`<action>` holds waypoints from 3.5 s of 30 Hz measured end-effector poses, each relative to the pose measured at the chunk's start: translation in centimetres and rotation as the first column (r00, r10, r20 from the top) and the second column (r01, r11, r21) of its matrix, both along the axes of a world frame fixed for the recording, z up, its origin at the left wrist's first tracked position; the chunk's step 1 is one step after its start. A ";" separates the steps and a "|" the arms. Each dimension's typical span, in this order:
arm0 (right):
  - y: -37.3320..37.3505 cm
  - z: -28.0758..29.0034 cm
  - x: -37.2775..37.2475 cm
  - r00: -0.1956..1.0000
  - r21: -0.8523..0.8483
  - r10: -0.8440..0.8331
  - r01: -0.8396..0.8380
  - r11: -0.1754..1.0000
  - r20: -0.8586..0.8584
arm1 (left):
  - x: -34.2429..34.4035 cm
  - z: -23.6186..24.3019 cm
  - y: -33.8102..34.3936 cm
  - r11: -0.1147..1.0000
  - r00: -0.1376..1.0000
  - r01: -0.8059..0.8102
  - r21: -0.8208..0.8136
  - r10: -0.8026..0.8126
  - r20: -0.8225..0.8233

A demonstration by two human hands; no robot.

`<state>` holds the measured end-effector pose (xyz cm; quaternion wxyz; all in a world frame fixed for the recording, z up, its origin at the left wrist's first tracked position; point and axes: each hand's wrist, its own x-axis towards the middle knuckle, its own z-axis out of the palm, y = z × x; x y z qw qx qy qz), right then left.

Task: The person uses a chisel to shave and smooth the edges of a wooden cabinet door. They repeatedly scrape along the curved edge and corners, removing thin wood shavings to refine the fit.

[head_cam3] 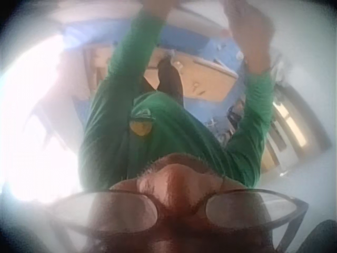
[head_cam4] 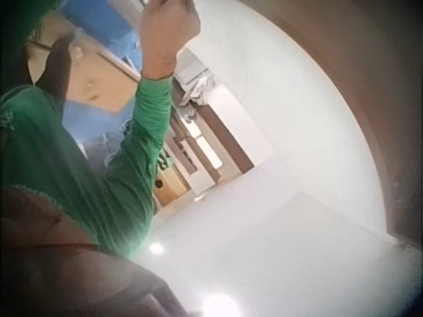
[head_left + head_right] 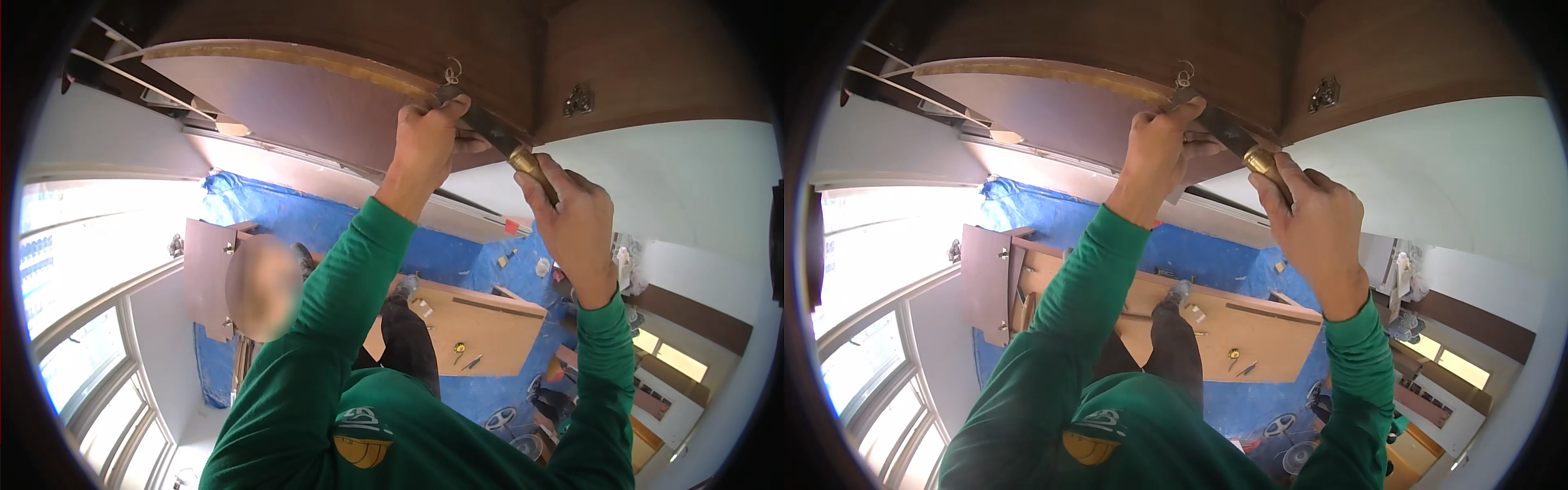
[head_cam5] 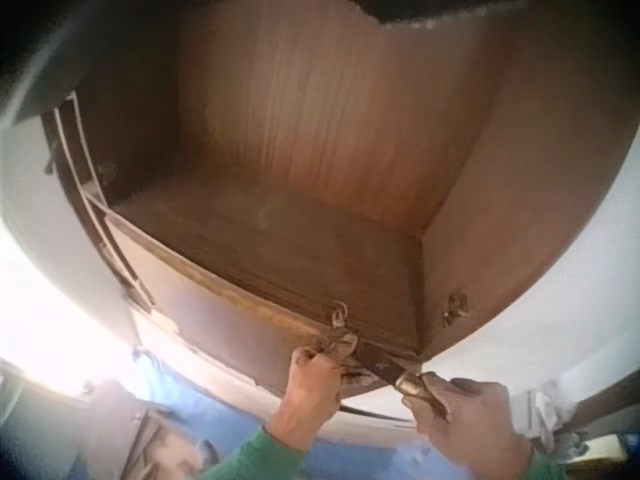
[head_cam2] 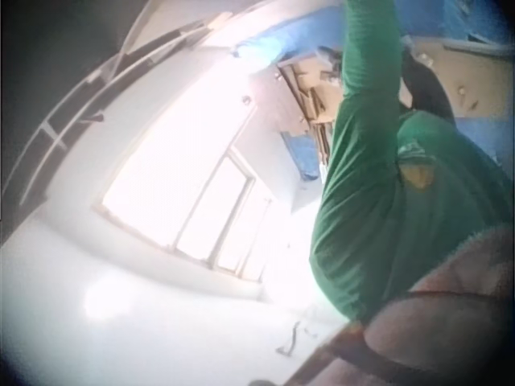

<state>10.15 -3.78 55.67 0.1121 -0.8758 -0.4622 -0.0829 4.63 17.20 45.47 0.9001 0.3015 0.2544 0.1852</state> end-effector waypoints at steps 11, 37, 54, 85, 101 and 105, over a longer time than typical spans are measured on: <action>0.7 0.3 -0.5 0.998 -0.078 -0.012 0.016 0.997 0.059 | 0.1 -0.5 0.1 0.999 0.999 0.019 -0.045 -0.018 0.030; 2.0 0.1 -1.8 0.999 -0.040 -0.032 0.033 0.999 0.008 | -1.4 -0.8 2.2 0.999 0.998 0.039 -0.028 -0.037 0.052; 3.3 0.3 -2.4 0.999 -0.041 -0.044 0.044 0.998 0.005 | -1.6 -0.8 3.2 0.998 0.998 0.043 -0.041 -0.041 0.045; 5.1 0.7 -2.9 0.999 -0.055 -0.027 0.026 0.998 -0.023 | -2.6 -0.4 5.0 0.999 0.998 0.024 -0.035 -0.023 0.053; 6.0 0.4 -2.9 1.000 -0.059 -0.017 0.016 0.998 -0.022 | -2.6 -0.5 5.8 0.999 0.999 -0.002 -0.045 0.004 0.038; 6.3 0.0 -2.4 0.999 -0.026 0.016 -0.015 1.000 0.031 | -1.8 -0.9 5.6 1.000 1.000 -0.016 -0.011 0.017 0.020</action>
